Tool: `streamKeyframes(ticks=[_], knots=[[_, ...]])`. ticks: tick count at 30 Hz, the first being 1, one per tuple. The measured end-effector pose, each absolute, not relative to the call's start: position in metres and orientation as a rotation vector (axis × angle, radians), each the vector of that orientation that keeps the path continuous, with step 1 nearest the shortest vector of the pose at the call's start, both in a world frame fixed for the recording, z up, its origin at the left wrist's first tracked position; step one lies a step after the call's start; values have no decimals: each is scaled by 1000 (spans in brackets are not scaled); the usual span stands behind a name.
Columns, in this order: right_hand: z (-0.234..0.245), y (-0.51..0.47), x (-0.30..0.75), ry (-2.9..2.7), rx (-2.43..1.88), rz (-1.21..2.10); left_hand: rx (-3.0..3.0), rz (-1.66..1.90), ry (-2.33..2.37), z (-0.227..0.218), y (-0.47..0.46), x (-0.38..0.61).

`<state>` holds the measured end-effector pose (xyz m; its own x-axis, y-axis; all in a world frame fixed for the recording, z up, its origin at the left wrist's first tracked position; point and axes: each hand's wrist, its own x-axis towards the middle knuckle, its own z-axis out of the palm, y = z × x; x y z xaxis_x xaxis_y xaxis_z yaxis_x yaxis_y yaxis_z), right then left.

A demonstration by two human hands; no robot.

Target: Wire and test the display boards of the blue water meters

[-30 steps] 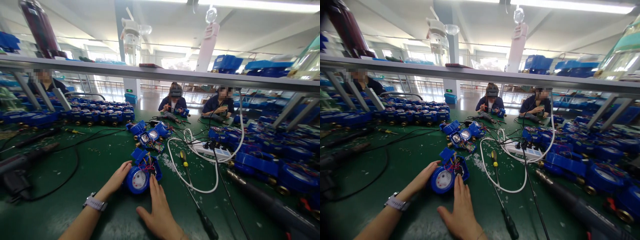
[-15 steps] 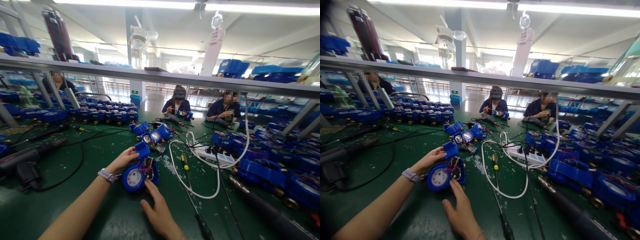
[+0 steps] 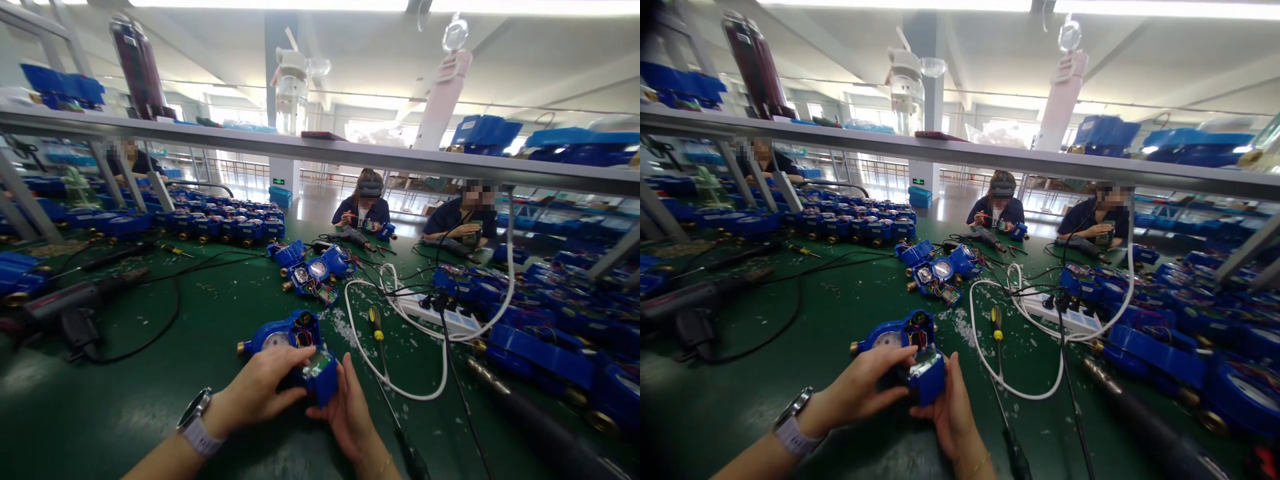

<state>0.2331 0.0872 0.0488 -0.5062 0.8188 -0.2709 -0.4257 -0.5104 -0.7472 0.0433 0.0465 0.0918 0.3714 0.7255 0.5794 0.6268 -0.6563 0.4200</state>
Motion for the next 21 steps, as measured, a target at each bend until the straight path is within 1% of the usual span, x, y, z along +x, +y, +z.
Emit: streamKeyframes(ticks=[2, 3, 6, 8, 12, 17, 21], knots=[[51, 88, 235, -775, -835, 2062, 2696, 1085, 1216, 82, 40, 40], [51, 88, 236, -766, -848, 2053, 2736, 1082, 1308, 76, 39, 37], [49, 88, 235, -775, -894, 1985, 2616, 1065, 1836, 61, 43, 23], [48, 88, 235, -781, -924, 1917, 2479, 986, 2046, 52, 47, 15], [49, 91, 238, -757, -967, 1810, 2456, 910, 1934, 46, 57, 4], [46, 96, 241, -797, -979, 1760, 2538, 849, 1788, 51, 76, -9], [37, 97, 237, -925, -964, 1670, 2581, 826, 1793, 54, 83, -9]])
